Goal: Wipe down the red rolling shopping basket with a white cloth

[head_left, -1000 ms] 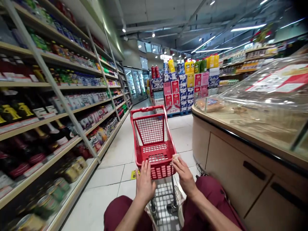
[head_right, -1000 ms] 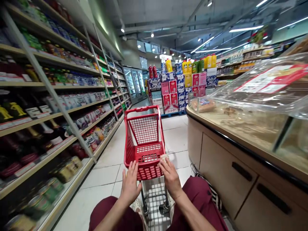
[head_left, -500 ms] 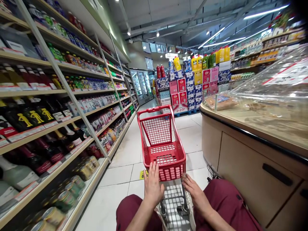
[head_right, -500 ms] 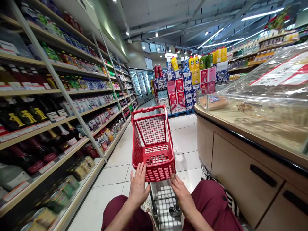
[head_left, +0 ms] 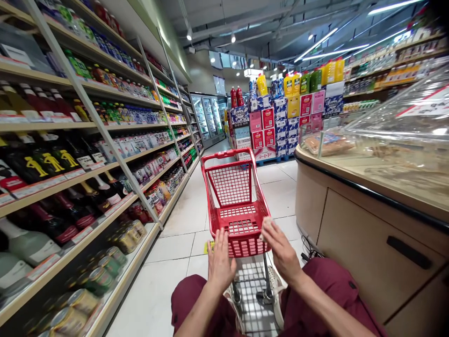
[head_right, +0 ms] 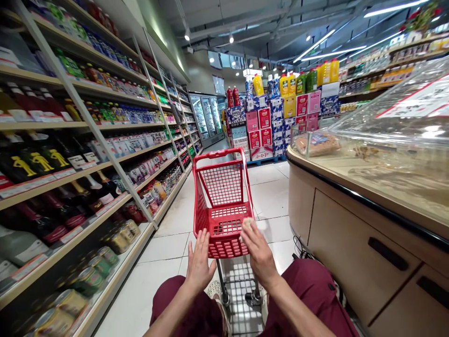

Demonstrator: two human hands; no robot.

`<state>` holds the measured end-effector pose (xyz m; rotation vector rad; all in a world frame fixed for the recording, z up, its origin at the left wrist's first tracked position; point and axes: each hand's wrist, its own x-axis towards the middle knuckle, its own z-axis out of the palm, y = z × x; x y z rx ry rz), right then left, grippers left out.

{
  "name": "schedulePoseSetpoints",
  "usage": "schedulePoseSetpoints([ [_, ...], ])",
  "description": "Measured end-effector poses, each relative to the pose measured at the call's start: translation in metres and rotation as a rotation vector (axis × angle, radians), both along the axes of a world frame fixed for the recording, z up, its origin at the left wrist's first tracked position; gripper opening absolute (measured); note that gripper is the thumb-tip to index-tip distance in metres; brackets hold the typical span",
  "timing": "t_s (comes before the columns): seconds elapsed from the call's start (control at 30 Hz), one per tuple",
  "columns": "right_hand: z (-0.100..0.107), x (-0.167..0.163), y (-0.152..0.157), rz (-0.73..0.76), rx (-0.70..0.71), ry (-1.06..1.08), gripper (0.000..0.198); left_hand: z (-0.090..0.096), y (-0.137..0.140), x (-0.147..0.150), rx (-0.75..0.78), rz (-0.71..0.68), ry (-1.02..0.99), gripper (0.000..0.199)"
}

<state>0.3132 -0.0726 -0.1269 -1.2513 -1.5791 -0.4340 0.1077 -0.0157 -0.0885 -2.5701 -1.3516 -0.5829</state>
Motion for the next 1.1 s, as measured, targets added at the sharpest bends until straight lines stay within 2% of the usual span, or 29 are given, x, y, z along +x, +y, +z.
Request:
schedulePoseSetpoints([
  [0.07, 0.018, -0.008, 0.015, -0.094, 0.023, 0.043, 0.05, -0.003, 0.004, -0.002, 0.026, 0.054, -0.043, 0.074],
  [0.13, 0.021, -0.032, 0.031, -0.139, 0.015, 0.035, 0.05, -0.004, 0.006, -0.003, 0.025, 0.074, -0.044, 0.075],
  [0.27, 0.007, -0.079, 0.046, -0.003, 0.005, -0.125, 0.045, 0.0, 0.004, -0.008, -0.002, 0.069, 0.019, 0.076],
  [0.33, 0.003, -0.071, 0.042, -0.007, -0.016, -0.152, 0.044, 0.002, 0.003, -0.01, -0.005, 0.056, 0.044, 0.076],
  [0.47, 0.006, -0.027, 0.03, -0.225, -0.087, -0.074, 0.05, -0.001, 0.001, -0.011, 0.004, 0.056, 0.035, 0.079],
  [0.53, 0.008, -0.03, 0.031, -0.249, -0.082, -0.07, 0.052, -0.004, 0.001, -0.01, 0.006, 0.073, 0.022, 0.08],
  [0.63, 0.009, -0.058, 0.038, -0.141, -0.038, -0.158, 0.051, -0.005, 0.002, -0.01, 0.011, 0.069, 0.026, 0.079],
  [0.7, 0.01, -0.064, 0.038, -0.122, -0.057, -0.206, 0.053, -0.003, 0.001, -0.012, 0.02, 0.055, 0.041, 0.078],
  [0.8, 0.01, -0.039, 0.029, -0.257, -0.12, -0.174, 0.06, -0.001, 0.0, -0.011, 0.036, 0.057, 0.05, 0.079],
  [0.9, 0.009, -0.024, 0.025, -0.347, -0.113, -0.121, 0.06, -0.003, -0.001, -0.008, 0.034, 0.077, 0.036, 0.082],
  [1.0, 0.01, -0.048, 0.032, -0.237, -0.063, -0.167, 0.058, -0.007, -0.001, -0.007, 0.025, 0.085, 0.039, 0.084],
  [1.1, 0.012, -0.061, 0.035, -0.167, -0.088, -0.242, 0.06, -0.009, -0.002, -0.009, 0.028, 0.074, 0.059, 0.085],
])
